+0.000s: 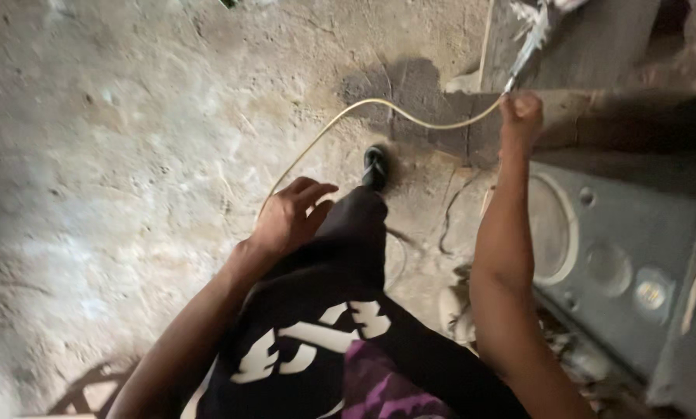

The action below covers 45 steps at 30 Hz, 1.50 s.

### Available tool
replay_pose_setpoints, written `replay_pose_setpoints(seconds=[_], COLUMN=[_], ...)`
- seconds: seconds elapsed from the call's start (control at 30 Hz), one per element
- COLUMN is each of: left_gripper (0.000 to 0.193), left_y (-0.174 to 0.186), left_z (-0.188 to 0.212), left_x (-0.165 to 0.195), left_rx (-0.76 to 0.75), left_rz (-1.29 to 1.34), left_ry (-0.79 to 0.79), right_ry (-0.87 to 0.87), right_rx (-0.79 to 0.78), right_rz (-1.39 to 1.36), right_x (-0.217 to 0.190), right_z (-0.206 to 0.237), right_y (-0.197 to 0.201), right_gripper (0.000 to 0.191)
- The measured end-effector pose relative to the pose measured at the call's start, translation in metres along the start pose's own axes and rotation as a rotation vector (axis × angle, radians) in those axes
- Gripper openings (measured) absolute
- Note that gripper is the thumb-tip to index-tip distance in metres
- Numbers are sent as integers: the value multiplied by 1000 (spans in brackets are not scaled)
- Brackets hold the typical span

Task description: The person uses a spray gun connected to a hose to apply finish to multiple wooden panels. They repeatedly pick up panels, spray one side, flip them, and spray the other side, then stack them on a nearby pile.

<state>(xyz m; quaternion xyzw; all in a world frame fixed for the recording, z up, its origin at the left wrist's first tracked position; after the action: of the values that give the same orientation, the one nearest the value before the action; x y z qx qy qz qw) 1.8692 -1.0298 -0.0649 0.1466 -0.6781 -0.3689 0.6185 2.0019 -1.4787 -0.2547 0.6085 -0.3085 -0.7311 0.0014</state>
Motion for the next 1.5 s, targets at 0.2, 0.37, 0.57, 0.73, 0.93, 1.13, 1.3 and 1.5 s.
replay_pose_setpoints(seconds=[0.2, 0.37, 0.57, 0.73, 0.93, 1.13, 1.3, 1.5], left_gripper=[24, 24, 24, 30, 40, 41, 32, 20], left_y=[-32, -25, -9, 14, 16, 15, 2, -16], left_z=[-21, 23, 80, 101, 167, 267, 388, 509], left_x=[-41, -76, -66, -32, -24, -19, -16, 3], left_rx=[-55, 89, 196, 380, 580, 1082, 1505, 1768], left_rz=[-159, -100, 22, 183, 609, 1231, 1478, 1440], left_ry=[255, 538, 832, 788, 849, 293, -65, -404], right_ry=[-88, -477, -281, 20, 89, 375, 526, 235], right_rx=[-79, 29, -83, -519, -1227, -1847, -1877, -2205], right_rz=[-253, -424, -674, -486, -686, -600, -382, -721], right_x=[55, 103, 59, -67, -267, -399, -414, -395], right_z=[-106, -129, -82, 56, 266, 494, 656, 798], right_y=[-52, -94, -129, -171, -207, -184, -171, -135], right_gripper=[38, 26, 33, 44, 33, 46, 32, 21])
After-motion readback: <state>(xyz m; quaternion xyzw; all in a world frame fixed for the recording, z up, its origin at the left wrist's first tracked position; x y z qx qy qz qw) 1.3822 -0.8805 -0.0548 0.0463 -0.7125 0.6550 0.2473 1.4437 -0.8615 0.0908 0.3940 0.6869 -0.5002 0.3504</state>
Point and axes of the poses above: each hand's wrist, its own z-axis away from the middle knuckle, its own y-axis out of the back of the hand, x = y × z, the point moved 9 cm from there along -z, towards the middle knuckle, and after that the axes turned 6 degrees about -z, right-handed, at the moved point
